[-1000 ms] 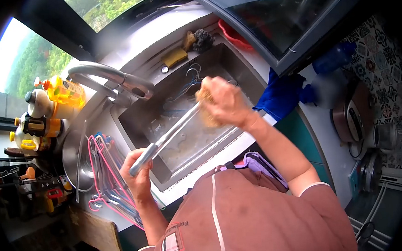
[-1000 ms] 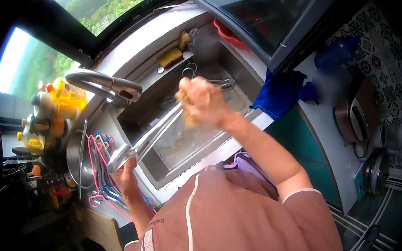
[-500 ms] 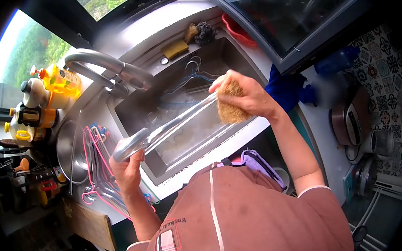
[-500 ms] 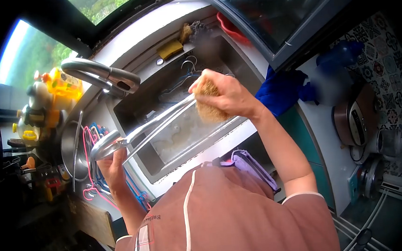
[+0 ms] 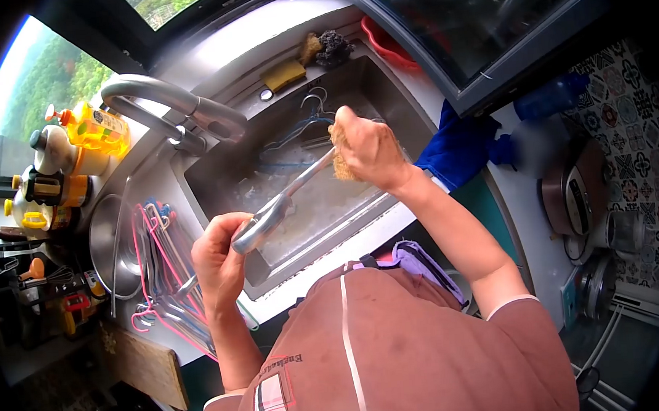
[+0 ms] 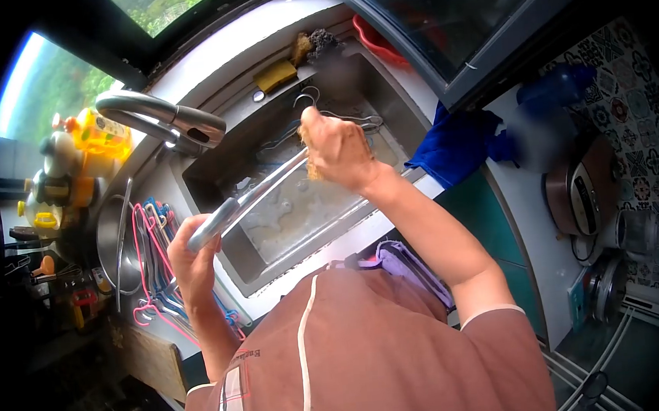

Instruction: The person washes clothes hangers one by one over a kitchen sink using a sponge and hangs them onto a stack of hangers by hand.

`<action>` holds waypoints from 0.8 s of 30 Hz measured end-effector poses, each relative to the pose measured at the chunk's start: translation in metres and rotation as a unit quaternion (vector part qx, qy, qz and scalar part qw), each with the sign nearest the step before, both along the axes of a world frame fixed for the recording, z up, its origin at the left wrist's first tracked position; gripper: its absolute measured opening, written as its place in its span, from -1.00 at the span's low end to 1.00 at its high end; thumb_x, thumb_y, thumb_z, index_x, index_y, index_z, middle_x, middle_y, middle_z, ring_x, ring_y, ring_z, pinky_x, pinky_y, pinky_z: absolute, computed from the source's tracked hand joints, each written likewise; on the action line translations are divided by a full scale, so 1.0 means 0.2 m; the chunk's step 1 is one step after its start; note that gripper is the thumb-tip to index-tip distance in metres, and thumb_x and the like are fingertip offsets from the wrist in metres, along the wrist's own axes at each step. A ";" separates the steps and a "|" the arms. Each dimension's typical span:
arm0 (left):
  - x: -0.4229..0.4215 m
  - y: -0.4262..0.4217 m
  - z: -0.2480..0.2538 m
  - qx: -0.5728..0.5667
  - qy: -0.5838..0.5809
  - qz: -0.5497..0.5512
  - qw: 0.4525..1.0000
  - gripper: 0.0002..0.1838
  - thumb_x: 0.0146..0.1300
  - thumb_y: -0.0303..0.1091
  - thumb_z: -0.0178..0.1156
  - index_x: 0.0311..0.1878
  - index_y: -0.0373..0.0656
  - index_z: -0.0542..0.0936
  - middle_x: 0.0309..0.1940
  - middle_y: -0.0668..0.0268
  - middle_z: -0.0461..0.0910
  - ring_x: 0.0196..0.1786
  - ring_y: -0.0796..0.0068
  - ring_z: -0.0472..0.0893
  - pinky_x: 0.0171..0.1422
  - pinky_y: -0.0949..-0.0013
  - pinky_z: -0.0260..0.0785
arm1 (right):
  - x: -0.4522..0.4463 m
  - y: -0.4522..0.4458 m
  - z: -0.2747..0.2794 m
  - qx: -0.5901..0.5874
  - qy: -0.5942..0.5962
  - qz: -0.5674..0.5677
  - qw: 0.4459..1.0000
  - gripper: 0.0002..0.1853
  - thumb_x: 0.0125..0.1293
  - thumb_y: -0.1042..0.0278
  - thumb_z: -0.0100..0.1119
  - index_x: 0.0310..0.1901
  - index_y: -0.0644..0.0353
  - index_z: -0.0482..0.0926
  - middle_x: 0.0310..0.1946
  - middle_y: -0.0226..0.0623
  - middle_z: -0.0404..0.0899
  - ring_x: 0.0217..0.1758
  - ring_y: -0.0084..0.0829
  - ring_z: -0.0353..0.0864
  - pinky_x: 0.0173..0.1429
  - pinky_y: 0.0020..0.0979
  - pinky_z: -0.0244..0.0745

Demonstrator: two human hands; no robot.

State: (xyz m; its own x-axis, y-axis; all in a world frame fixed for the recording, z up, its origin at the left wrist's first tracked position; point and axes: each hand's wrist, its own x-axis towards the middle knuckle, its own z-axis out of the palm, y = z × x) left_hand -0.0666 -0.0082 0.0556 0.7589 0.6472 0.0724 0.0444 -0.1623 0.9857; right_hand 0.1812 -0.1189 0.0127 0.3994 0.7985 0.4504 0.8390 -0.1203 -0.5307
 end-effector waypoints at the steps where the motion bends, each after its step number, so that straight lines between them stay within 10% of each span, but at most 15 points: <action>1: 0.00 0.00 0.00 0.018 0.007 0.005 1.000 -0.86 0.24 -0.46 0.14 -0.20 -0.34 0.55 -0.40 0.38 0.54 -0.33 0.68 0.47 -0.24 0.63 0.29 | 0.01 0.01 0.00 -0.048 0.062 -0.032 0.996 -0.86 0.18 0.55 0.08 -0.30 0.22 0.31 -0.48 -0.07 0.56 -0.39 -0.13 0.62 -0.29 -0.34 0.52; 8: -0.12 0.07 -0.06 0.024 0.024 0.071 0.997 -0.85 0.16 -0.49 0.21 -0.22 -0.35 0.56 -0.43 0.36 0.53 -0.42 0.67 0.46 -0.35 0.60 0.28 | 0.15 -0.13 0.06 0.013 0.594 0.110 0.796 -0.82 0.27 0.40 0.15 -0.24 0.17 0.33 -0.31 -0.15 0.61 -0.20 -0.46 0.63 -0.12 -0.47 0.56; 14: -0.08 0.08 -0.05 -0.006 -0.052 0.097 0.994 -0.82 0.19 -0.37 0.22 -0.22 -0.28 0.59 -0.58 0.45 0.45 -0.58 0.76 0.30 -0.49 0.64 -0.01 | 0.12 -0.22 0.14 -0.094 0.349 0.163 0.918 -0.83 0.21 0.33 0.24 -0.27 0.10 0.43 -0.11 -0.32 0.58 -0.06 -0.42 0.55 -0.02 -0.40 0.49; 19: -0.05 0.08 -0.06 -0.014 -0.055 0.091 0.994 -0.81 0.19 -0.37 0.22 -0.21 -0.29 0.60 -0.59 0.45 0.44 -0.59 0.76 0.29 -0.50 0.64 -0.01 | 0.02 -0.15 0.17 -0.019 0.017 0.103 0.994 -0.83 0.14 0.36 0.21 -0.35 0.14 0.39 -0.34 -0.21 0.51 -0.20 -0.14 0.54 -0.13 -0.26 0.51; 24: -0.06 0.06 -0.03 -0.006 -0.017 0.073 0.997 -0.80 0.15 -0.44 0.26 -0.19 -0.35 0.56 -0.47 0.36 0.52 -0.47 0.69 0.42 -0.43 0.61 0.21 | -0.01 -0.10 0.07 -0.007 -0.004 0.057 0.998 -0.83 0.14 0.43 0.15 -0.29 0.14 0.36 -0.41 -0.16 0.48 -0.23 -0.11 0.52 -0.23 -0.22 0.50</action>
State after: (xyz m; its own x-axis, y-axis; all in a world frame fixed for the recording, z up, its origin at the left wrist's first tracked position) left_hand -0.0786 0.0029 0.0502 0.6545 0.7510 0.0879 0.0334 -0.1448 0.9889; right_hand 0.1795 -0.1380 0.0264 0.3012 0.8447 0.4424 0.8523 -0.0303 -0.5222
